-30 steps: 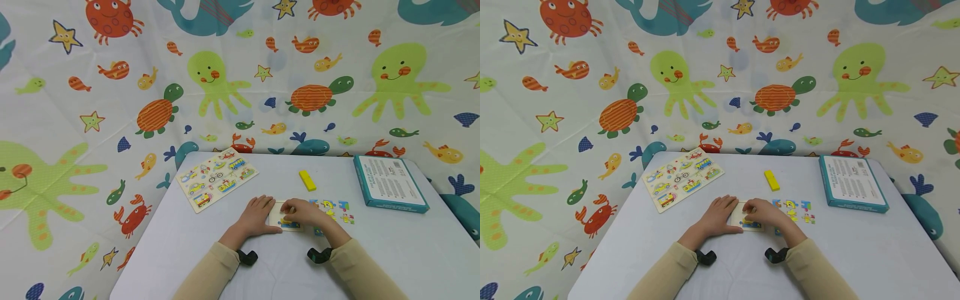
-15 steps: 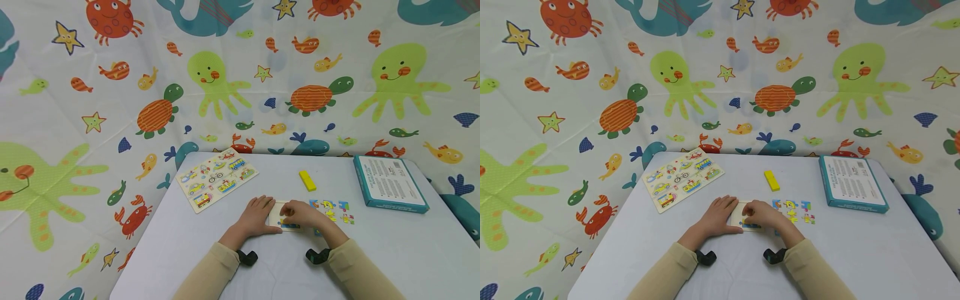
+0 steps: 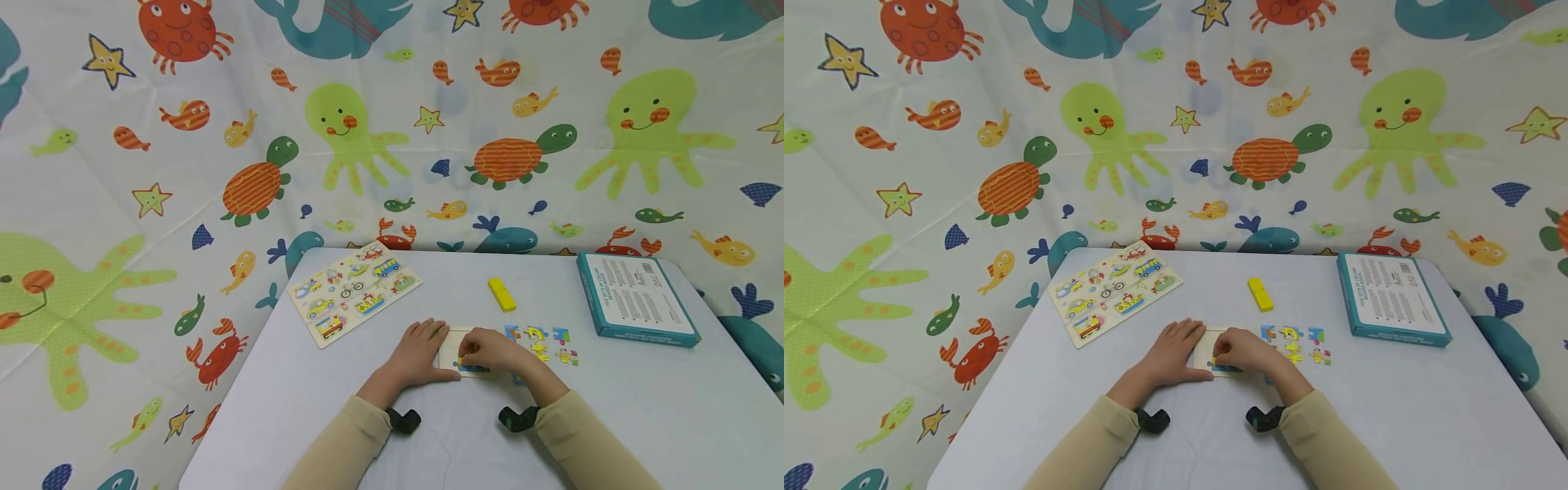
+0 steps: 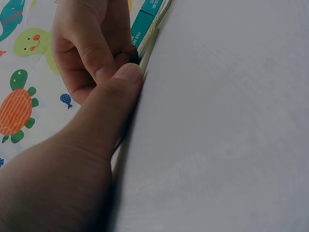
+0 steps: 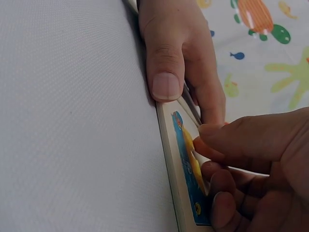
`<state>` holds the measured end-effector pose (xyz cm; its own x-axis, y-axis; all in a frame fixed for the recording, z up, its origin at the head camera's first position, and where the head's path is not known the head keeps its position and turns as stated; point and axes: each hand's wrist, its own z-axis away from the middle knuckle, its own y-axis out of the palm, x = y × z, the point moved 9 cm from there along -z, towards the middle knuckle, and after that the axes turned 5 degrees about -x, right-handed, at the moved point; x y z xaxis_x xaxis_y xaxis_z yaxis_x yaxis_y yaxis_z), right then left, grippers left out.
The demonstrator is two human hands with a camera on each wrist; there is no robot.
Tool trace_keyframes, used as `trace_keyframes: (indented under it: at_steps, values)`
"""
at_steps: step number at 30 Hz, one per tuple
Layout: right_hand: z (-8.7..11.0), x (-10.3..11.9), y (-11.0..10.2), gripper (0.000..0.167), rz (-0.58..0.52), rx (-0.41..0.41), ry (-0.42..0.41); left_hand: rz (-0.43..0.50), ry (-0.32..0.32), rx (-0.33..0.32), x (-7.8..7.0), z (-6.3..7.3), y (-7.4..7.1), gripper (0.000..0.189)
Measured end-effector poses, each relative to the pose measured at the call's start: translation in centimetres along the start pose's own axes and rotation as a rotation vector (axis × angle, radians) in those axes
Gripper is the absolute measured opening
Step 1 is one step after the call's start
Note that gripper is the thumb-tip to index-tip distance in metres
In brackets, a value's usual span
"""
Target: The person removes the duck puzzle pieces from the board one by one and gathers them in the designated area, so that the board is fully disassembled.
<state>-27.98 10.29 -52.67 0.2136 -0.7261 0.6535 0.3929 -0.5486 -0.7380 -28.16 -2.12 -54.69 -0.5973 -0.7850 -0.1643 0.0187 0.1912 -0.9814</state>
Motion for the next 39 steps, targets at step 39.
trace_keyframes:
  at_steps: [39]
  values:
    - [1.0,-0.6,-2.4,0.005,-0.082,-0.078,0.036,-0.015,0.004,-0.002,-0.2,0.1,-0.3,0.110]
